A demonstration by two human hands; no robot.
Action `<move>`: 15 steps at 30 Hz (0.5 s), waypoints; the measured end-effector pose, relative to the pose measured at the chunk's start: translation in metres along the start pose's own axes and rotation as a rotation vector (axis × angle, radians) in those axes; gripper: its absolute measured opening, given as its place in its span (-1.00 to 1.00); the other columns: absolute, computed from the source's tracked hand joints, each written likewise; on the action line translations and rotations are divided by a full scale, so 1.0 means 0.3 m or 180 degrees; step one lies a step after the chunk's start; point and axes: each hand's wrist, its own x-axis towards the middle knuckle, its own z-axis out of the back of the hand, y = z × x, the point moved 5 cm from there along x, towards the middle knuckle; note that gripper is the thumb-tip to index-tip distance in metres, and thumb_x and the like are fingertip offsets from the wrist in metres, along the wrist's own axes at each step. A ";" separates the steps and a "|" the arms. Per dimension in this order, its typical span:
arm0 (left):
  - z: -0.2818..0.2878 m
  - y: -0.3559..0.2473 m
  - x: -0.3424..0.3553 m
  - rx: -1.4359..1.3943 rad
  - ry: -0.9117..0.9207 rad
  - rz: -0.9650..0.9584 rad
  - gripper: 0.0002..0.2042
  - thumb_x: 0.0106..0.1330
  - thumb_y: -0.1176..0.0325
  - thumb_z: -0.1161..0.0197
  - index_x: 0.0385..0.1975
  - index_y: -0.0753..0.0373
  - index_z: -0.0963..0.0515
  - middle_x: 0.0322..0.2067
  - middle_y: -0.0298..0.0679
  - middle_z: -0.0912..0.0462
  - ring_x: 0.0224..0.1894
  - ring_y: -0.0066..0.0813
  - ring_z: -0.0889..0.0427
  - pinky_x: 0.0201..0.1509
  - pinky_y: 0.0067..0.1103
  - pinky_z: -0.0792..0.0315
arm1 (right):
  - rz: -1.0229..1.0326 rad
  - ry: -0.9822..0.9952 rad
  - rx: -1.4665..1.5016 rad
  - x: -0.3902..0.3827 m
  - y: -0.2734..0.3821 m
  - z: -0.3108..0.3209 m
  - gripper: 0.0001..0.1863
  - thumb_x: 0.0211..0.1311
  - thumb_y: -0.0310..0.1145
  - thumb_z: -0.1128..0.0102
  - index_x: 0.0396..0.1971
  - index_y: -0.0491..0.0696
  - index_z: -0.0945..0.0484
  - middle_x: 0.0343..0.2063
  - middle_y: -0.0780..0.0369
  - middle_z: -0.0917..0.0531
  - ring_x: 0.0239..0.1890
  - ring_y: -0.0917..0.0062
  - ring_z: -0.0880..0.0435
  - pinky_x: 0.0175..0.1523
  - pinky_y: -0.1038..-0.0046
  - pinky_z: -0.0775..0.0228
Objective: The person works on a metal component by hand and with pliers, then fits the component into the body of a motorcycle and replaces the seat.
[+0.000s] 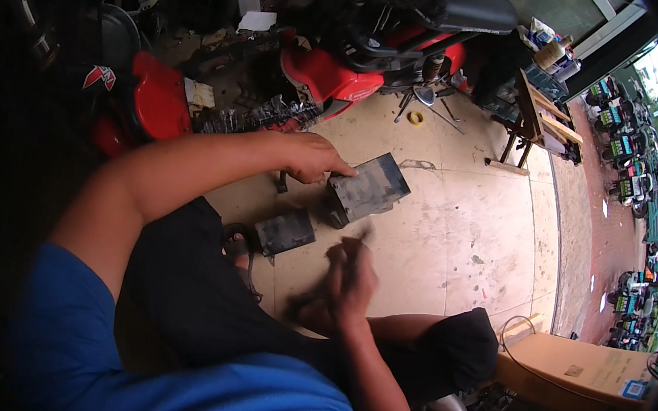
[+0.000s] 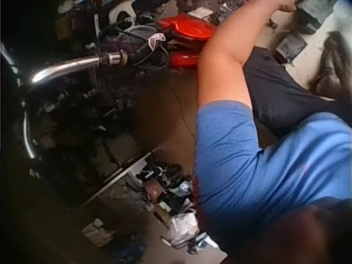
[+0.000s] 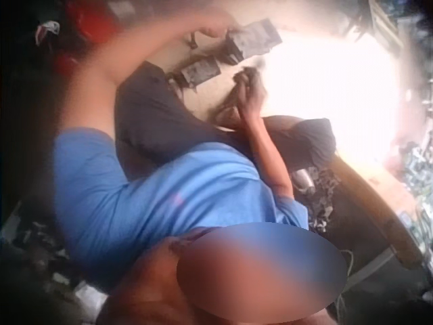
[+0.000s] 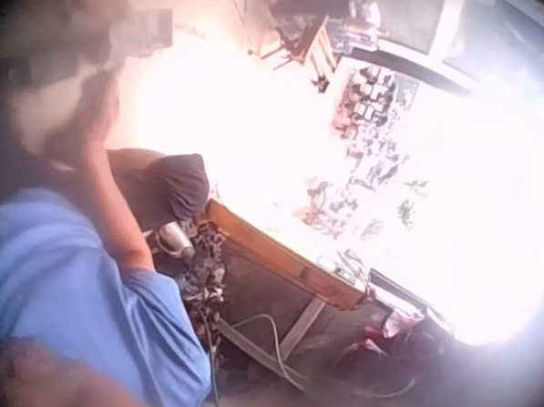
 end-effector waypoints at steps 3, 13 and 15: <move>0.038 -0.018 0.013 0.0096 0.0114 0.0053 -0.27 0.12 0.49 -0.11 0.41 -0.15 -0.38 -0.12 0.00 -0.70 -0.05 -0.05 -0.66 0.03 -0.30 -0.50 | -0.2386 0.0542 0.1249 -0.042 -0.168 -0.089 -0.80 0.38 -0.37 -0.19 -0.19 -0.22 -0.51 -0.46 0.15 -0.66 -0.45 0.48 -0.70 -0.31 0.42 -0.57; 0.027 0.013 -0.042 -0.0121 0.0356 0.0256 -0.17 0.15 0.53 -0.06 0.50 -0.29 -0.18 -0.15 0.06 -0.67 -0.16 -0.03 -0.65 -0.04 -0.30 -0.47 | -0.2216 0.0678 0.1762 -0.029 -0.152 -0.125 -0.84 0.39 -0.39 -0.16 -0.31 -0.18 -0.59 -0.57 0.20 -0.69 -0.46 0.52 -0.68 -0.25 0.51 -0.52; 0.032 -0.037 -0.092 -0.0244 0.0744 0.0614 -0.14 0.13 0.57 -0.03 0.50 -0.30 -0.18 -0.13 0.05 -0.67 -0.17 -0.06 -0.65 -0.06 -0.33 -0.47 | -0.0647 0.0390 0.1231 0.016 0.003 -0.039 -0.83 0.40 -0.39 -0.16 -0.34 -0.17 -0.61 -0.57 0.22 -0.69 -0.46 0.55 -0.66 -0.21 0.54 -0.51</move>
